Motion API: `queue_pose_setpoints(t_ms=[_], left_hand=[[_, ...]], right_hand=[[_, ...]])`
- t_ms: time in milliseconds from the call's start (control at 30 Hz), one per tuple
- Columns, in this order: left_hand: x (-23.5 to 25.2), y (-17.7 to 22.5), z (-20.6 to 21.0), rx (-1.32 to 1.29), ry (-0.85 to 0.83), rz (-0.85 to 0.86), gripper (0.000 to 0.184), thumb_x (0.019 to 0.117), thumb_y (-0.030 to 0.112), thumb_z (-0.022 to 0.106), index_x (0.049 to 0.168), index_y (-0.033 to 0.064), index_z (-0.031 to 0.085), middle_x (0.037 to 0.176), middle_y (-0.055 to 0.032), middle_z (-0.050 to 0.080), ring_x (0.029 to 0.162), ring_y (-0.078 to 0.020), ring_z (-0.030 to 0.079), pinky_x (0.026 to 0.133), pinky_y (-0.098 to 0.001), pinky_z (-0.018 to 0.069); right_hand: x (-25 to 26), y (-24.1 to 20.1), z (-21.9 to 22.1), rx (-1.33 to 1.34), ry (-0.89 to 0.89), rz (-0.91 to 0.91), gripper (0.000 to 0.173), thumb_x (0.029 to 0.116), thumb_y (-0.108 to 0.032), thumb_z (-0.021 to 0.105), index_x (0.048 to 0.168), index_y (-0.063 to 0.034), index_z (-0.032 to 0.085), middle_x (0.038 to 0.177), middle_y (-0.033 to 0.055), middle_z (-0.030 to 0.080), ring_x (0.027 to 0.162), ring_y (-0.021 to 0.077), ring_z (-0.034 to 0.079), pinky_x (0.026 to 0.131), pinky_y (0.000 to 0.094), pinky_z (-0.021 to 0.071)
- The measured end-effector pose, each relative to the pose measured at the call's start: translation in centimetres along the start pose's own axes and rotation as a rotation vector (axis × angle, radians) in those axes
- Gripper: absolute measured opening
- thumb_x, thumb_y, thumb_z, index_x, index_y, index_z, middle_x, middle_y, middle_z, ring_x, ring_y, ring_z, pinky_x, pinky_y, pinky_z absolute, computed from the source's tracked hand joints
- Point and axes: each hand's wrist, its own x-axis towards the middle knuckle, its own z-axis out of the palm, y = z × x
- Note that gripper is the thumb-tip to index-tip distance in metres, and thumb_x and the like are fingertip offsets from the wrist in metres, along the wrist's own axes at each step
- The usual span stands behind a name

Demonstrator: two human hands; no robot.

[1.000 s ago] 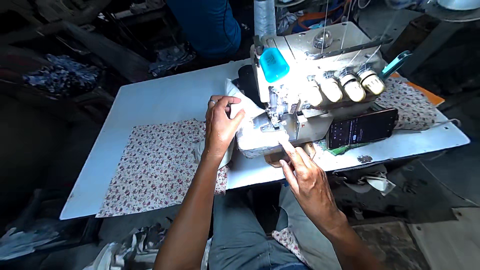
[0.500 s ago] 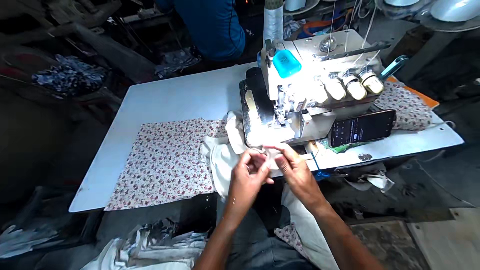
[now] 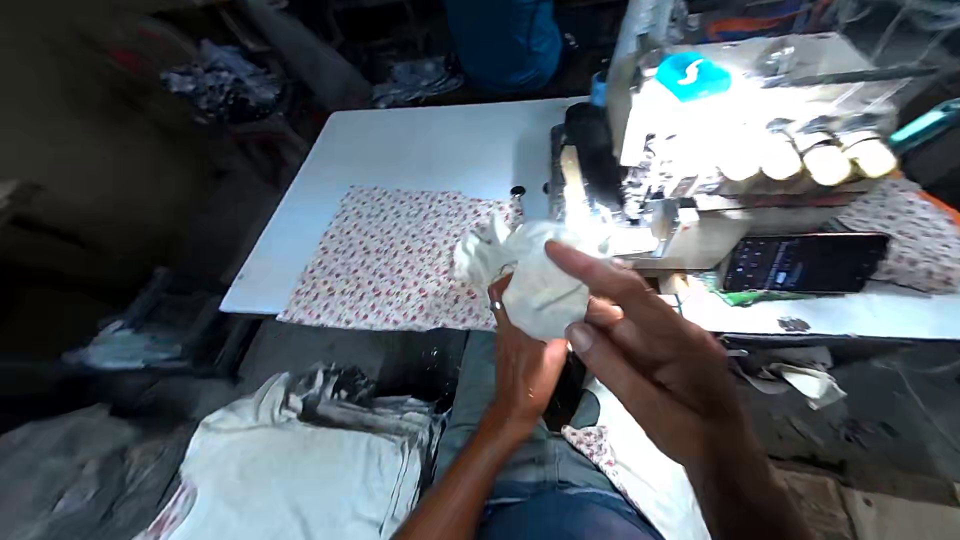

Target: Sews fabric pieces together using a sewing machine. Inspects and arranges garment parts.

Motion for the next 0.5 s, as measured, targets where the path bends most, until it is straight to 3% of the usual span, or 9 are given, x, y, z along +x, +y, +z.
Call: queue_pose_setpoints(t_ms=[100, 133, 200, 300, 400, 500], left_hand=[[2.3, -2.2, -7.0, -0.056, 0.031, 0.144, 0.052, 0.086, 0.007, 0.074, 0.133, 0.0003, 0.054, 0.127, -0.012, 0.061, 0.109, -0.0139, 0.064, 0.09, -0.0322, 0.0566], [2.8, -2.8, -10.0, -0.008, 0.014, 0.236, 0.042, 0.0905, 0.007, 0.072, 0.129, -0.0013, 0.058, 0.126, -0.0127, 0.063, 0.109, -0.0135, 0.064, 0.091, -0.0304, 0.0563], [3.1, -3.1, -16.3, 0.182, -0.01, 0.372, 0.028, 0.0958, 0.007, 0.066, 0.121, -0.0055, 0.064, 0.122, -0.0155, 0.067, 0.111, -0.0136, 0.065, 0.097, -0.0289, 0.0531], [1.7, -1.1, -23.9, 0.358, -0.053, 0.416, 0.019, 0.0998, 0.007, 0.061, 0.112, -0.0039, 0.07, 0.115, -0.0095, 0.072, 0.11, -0.0083, 0.067, 0.099, -0.027, 0.0526], [-0.1, 0.7, -28.5, 0.23, -0.134, 0.361, 0.022, 0.1053, 0.02, 0.056, 0.118, 0.013, 0.073, 0.119, 0.0108, 0.071, 0.11, 0.0028, 0.064, 0.097, -0.0186, 0.0526], [-1.3, 0.3, -30.9, -0.093, -0.231, 0.156, 0.025, 0.105, 0.03, 0.057, 0.125, 0.0322, 0.072, 0.114, 0.0243, 0.071, 0.095, 0.0111, 0.065, 0.082, -0.01, 0.0545]], right_hand=[[1.7, -1.8, -0.7, -0.187, -0.042, -0.128, 0.052, 0.099, -0.004, 0.054, 0.151, -0.0094, 0.051, 0.133, 0.0011, 0.063, 0.112, 0.0046, 0.063, 0.094, 0.023, 0.0563], [2.3, -2.0, -1.1, -0.262, -0.038, -0.176, 0.051, 0.0998, -0.002, 0.053, 0.15, -0.0094, 0.051, 0.141, 0.0014, 0.061, 0.122, 0.008, 0.062, 0.103, 0.0273, 0.0551], [3.1, -1.8, -1.7, -0.473, 0.023, -0.261, 0.047, 0.101, 0.0, 0.049, 0.148, -0.006, 0.053, 0.14, 0.0052, 0.061, 0.124, 0.012, 0.062, 0.106, 0.0309, 0.0538], [3.9, -0.8, -2.2, -0.714, 0.13, -0.292, 0.034, 0.1006, -0.006, 0.062, 0.134, -0.006, 0.067, 0.125, 0.0093, 0.069, 0.112, 0.0128, 0.067, 0.098, 0.0306, 0.0553], [5.2, 0.4, -1.9, -0.661, 0.116, -0.295, 0.021, 0.0993, -0.015, 0.068, 0.116, -0.0051, 0.074, 0.109, 0.007, 0.071, 0.097, 0.0121, 0.068, 0.087, 0.0301, 0.0572], [7.6, 0.7, 1.8, -0.456, -0.013, -0.281, 0.022, 0.1034, -0.016, 0.06, 0.118, -0.0021, 0.068, 0.106, 0.0032, 0.067, 0.086, 0.0031, 0.065, 0.075, 0.0205, 0.056]])
